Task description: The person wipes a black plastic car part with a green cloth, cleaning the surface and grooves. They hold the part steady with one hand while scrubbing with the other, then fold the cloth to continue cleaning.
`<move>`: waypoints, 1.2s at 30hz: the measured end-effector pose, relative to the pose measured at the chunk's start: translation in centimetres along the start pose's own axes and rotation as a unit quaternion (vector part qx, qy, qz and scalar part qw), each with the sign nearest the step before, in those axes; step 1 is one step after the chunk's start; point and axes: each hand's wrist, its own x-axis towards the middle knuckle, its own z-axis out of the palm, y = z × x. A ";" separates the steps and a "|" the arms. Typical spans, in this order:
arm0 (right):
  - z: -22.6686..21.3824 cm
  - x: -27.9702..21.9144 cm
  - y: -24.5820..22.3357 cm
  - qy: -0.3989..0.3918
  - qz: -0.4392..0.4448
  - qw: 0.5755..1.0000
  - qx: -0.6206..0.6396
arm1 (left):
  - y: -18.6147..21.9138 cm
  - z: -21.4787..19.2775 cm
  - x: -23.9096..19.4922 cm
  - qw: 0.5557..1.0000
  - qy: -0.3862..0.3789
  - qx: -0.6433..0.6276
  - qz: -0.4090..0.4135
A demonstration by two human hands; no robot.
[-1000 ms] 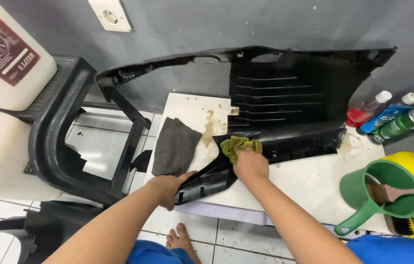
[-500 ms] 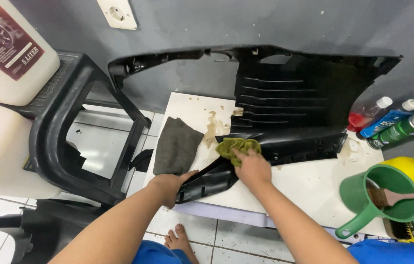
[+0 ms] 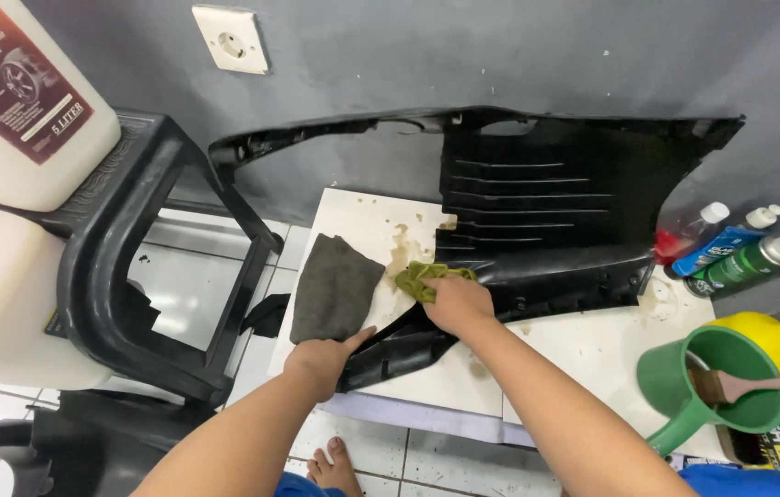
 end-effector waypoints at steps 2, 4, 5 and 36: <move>0.6 1.8 1.3 0.008 0.034 0.998 -0.054 | 0.0 1.4 2.4 0.999 -0.020 -0.021 -0.021; 0.4 3.1 1.8 0.017 0.066 0.992 -0.106 | -0.2 1.8 3.7 0.997 -0.040 -0.042 -0.045; 0.0 3.3 1.9 0.018 0.090 0.991 -0.102 | -0.3 1.7 3.8 0.997 -0.044 -0.044 -0.048; 2.7 0.4 3.1 0.024 0.060 0.994 -0.088 | -0.1 1.0 3.6 0.994 -0.057 -0.065 -0.073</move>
